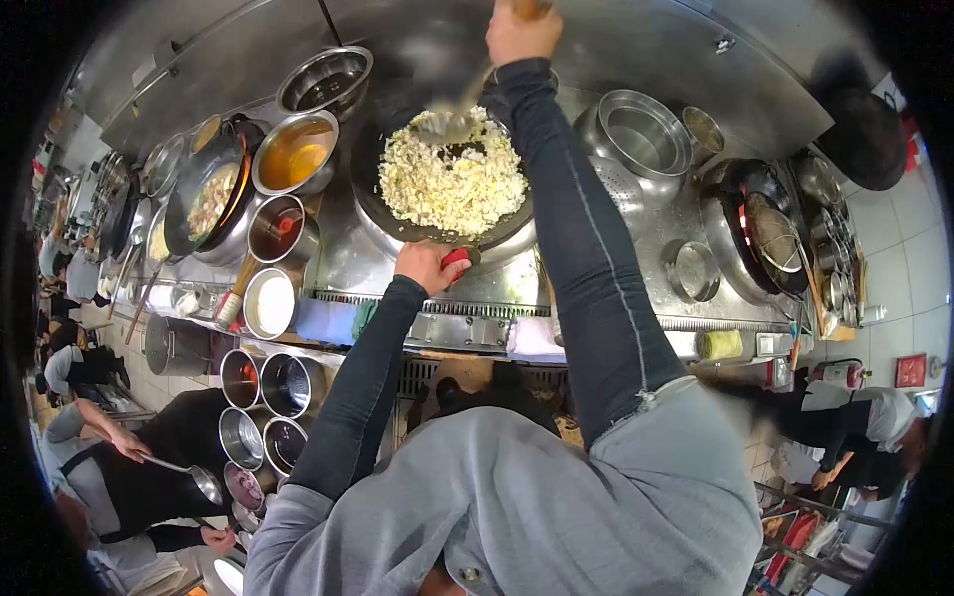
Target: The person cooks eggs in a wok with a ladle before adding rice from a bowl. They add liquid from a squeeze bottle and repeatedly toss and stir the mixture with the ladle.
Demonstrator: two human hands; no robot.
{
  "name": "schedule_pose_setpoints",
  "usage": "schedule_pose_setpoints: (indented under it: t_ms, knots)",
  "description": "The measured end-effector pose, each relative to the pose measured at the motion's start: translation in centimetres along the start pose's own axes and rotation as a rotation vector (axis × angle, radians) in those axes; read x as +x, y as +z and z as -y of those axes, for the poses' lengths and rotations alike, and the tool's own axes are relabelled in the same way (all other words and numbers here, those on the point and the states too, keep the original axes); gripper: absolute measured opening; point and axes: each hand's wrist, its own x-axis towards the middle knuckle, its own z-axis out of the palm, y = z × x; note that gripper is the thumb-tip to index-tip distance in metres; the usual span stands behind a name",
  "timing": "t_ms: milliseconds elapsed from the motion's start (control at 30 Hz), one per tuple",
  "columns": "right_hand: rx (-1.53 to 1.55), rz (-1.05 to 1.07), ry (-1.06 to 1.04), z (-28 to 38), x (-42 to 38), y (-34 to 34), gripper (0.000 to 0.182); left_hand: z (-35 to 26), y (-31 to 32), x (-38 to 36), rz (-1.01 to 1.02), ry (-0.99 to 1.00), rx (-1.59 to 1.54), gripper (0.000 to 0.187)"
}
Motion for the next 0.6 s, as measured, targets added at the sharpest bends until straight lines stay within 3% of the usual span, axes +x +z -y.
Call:
schedule_pose_setpoints:
  t_ms: [33, 67, 133, 200, 233, 267, 333, 367, 433, 500, 533, 600]
  knots:
    - [-0.072, -0.05, -0.133, -3.0, -0.1, -0.2, 0.032, 0.0, -0.1, 0.0, 0.034, -0.017, -0.025, 0.046]
    - [-0.572, -0.231, -0.518, -7.1, 1.3, 1.1, 0.035, -0.1, -0.3, 0.1, 0.067, -0.03, -0.046, 0.046]
    - [-0.365, 0.012, -0.453, -3.8, 3.2, 1.9, 0.031, -0.1, -0.5, 0.5, 0.037, -0.035, -0.045, 0.046]
    - [-0.031, 0.186, 0.134, 1.0, 3.7, -0.3, 0.026, -0.2, -0.1, 0.1, 0.067, -0.052, -0.04, 0.047]
    - [0.047, 0.024, 0.088, -0.2, 4.9, -0.9, 0.025, -0.1, -0.2, 0.1, 0.059, -0.035, 0.028, 0.047]
    - [0.043, 0.031, 0.093, -2.3, 4.5, -1.0, 0.025, -0.2, -0.1, -0.1, 0.061, -0.043, 0.023, 0.047]
    - [-0.189, -0.26, -0.503, -3.0, 1.8, -0.8, 0.027, -0.4, -0.4, 0.0, 0.011, -0.032, -0.057, 0.047]
    - [-0.497, -0.194, -0.33, -1.9, 0.6, -1.4, 0.026, -0.5, -0.7, 0.0, 0.04, -0.043, -0.077, 0.046]
    - [-0.409, 0.102, 0.126, 3.3, 1.3, -2.1, 0.024, -0.4, -0.7, 0.3, 0.049, -0.044, -0.056, 0.046]
    - [0.633, 0.807, 0.429, 2.2, 5.5, -8.2, 0.022, 0.0, -0.3, 0.2, 0.051, -0.076, -0.043, 0.046]
    - [0.631, 0.825, 0.451, 2.5, 2.6, -7.2, 0.022, 0.0, 0.0, -0.1, 0.031, -0.061, -0.05, 0.047]
    - [0.114, 0.084, -0.024, 4.3, -5.6, -5.5, 0.022, 0.2, 0.0, 0.1, 0.012, -0.044, -0.059, 0.048]
